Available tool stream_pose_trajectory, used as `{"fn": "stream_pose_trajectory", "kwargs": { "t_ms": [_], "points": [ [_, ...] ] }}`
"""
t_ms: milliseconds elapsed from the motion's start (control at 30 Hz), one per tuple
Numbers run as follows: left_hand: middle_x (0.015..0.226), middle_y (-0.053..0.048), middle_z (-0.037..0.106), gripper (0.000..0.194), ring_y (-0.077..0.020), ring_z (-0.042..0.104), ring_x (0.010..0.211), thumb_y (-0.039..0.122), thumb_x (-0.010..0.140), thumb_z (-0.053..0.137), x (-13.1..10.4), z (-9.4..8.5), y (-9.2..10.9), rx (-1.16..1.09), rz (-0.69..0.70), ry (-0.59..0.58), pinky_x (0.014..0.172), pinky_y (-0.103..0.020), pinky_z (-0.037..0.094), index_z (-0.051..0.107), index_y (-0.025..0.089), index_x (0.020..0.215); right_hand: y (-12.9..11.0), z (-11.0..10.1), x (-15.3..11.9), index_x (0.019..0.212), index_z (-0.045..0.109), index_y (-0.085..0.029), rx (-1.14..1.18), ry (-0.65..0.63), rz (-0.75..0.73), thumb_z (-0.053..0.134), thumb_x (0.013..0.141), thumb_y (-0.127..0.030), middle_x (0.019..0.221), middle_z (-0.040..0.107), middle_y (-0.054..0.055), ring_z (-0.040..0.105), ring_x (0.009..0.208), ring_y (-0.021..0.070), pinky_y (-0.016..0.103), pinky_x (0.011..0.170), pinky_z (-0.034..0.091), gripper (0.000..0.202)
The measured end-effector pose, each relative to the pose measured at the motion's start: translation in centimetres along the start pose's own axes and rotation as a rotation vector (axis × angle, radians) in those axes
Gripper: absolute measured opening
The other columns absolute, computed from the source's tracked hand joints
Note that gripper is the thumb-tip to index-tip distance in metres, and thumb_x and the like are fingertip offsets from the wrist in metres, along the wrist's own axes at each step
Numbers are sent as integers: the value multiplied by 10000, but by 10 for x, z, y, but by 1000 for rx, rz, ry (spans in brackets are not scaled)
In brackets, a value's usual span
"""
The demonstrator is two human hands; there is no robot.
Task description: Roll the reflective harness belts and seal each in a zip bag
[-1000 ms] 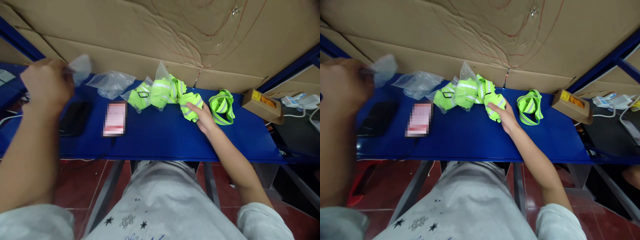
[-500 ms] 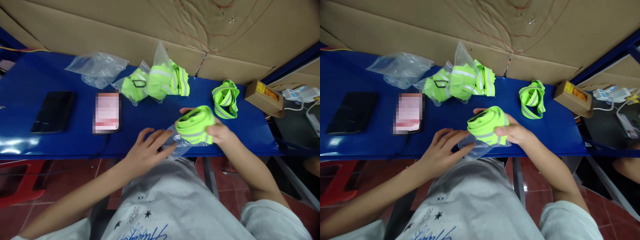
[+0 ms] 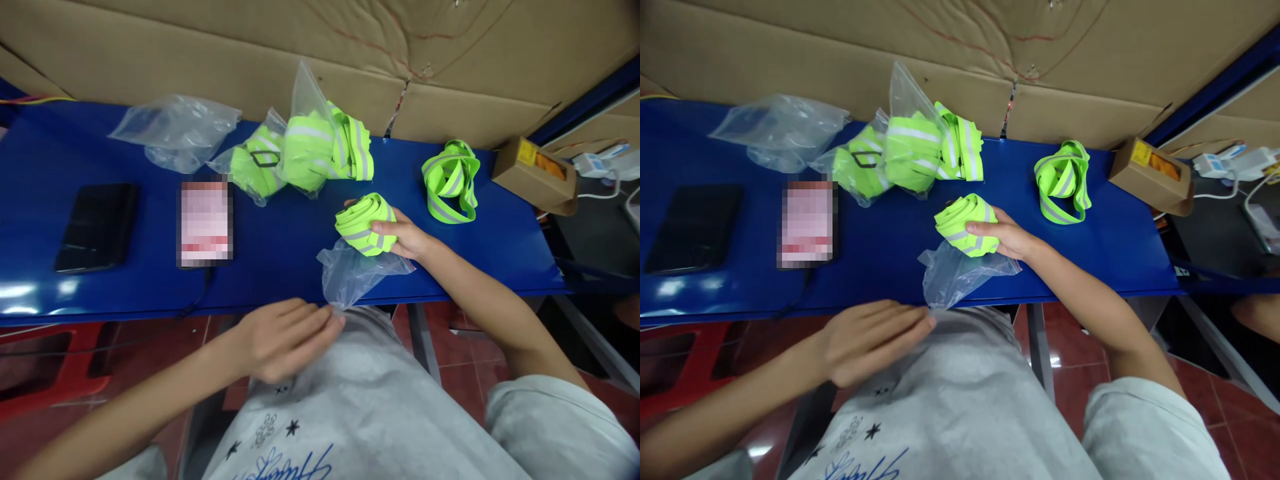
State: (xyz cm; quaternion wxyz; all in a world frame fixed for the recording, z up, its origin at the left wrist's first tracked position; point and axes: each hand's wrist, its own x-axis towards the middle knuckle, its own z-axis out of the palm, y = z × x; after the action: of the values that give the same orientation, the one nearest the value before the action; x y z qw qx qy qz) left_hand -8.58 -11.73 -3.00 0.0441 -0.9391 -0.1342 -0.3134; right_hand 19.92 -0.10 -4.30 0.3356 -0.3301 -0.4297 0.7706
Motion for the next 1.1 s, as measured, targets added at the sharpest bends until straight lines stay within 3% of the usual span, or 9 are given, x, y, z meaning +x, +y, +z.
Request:
{"fn": "stream_pose_trajectory", "kwargs": {
  "t_ms": [100, 167, 267, 433, 567, 733, 833, 933, 1100],
  "points": [
    [1196, -119, 760, 280, -212, 735, 1095, 126, 1005, 625, -3, 5, -18, -67, -369, 68, 939, -357, 628, 648, 146, 1283, -1, 1, 1, 1342, 657, -175, 8, -55, 7, 954, 677, -366, 1216, 801, 117, 800, 1022, 272, 366, 871, 669, 753],
    [1226, -126, 745, 282, -229, 727, 1127, 129, 1003, 632, -5, 9, -32, -58, -456, -16, 993, -390, 607, 643, 147, 1284, -2, 2, 1, 1327, 662, -163, 1, -73, -1, 950, 684, -372, 1204, 804, 122, 801, 1012, 274, 360, 857, 670, 735],
    [1082, -107, 762, 213, -238, 736, 1005, 69, 1007, 565, -9, 13, -44, 25, -310, -163, 932, -406, 589, 675, 130, 1178, -2, 3, 0, 1326, 658, -158, -4, -85, 2, 952, 684, -363, 1192, 807, 121, 804, 1005, 269, 351, 858, 669, 736],
    [1120, -133, 759, 221, -254, 728, 976, 79, 976, 627, -5, 13, -40, 230, -317, -109, 865, -388, 567, 676, 119, 1187, -2, 2, -1, 1358, 648, -181, 16, -91, 26, 953, 689, -324, 1230, 798, 108, 798, 1027, 250, 349, 894, 661, 749],
    [1149, -103, 773, 225, -266, 738, 1021, 43, 986, 548, 5, 6, -43, 374, -174, -218, 858, -401, 550, 713, 166, 1076, -1, 0, -3, 1377, 641, -183, 30, -85, 30, 953, 692, -316, 1267, 786, 117, 791, 1052, 261, 367, 905, 658, 765],
    [1122, -86, 773, 200, -274, 746, 983, 73, 981, 561, -6, -4, -53, 350, -332, -268, 770, -396, 553, 702, 193, 1058, 1, 1, -6, 1358, 653, -173, 25, -111, 27, 964, 683, -337, 1250, 790, 119, 793, 1049, 261, 363, 908, 654, 761],
    [1183, -125, 755, 179, -294, 740, 1053, 144, 1027, 531, -1, -13, -41, 260, -554, -247, 851, -429, 593, 677, 170, 1128, 3, 6, -6, 1343, 664, -171, 3, -122, 4, 969, 674, -345, 1269, 782, 118, 782, 1088, 258, 362, 945, 639, 756],
    [1304, -133, 718, 275, -263, 700, 1210, 201, 1060, 515, 27, -15, -14, 80, -717, -86, 1038, -426, 581, 587, 164, 1322, 4, 11, -6, 1326, 680, -187, -23, -104, -34, 973, 667, -323, 1255, 788, 87, 770, 1110, 235, 351, 987, 615, 734],
    [1641, -219, 452, 690, -352, 462, 1530, 497, 1042, 572, 59, 31, 10, -22, -621, -195, 1212, -529, 476, 359, 170, 1612, 6, 11, -5, 1224, 730, -177, -9, 48, -135, 959, 683, -338, 1202, 807, 74, 779, 1041, 221, 327, 942, 618, 609]
  ]
}}
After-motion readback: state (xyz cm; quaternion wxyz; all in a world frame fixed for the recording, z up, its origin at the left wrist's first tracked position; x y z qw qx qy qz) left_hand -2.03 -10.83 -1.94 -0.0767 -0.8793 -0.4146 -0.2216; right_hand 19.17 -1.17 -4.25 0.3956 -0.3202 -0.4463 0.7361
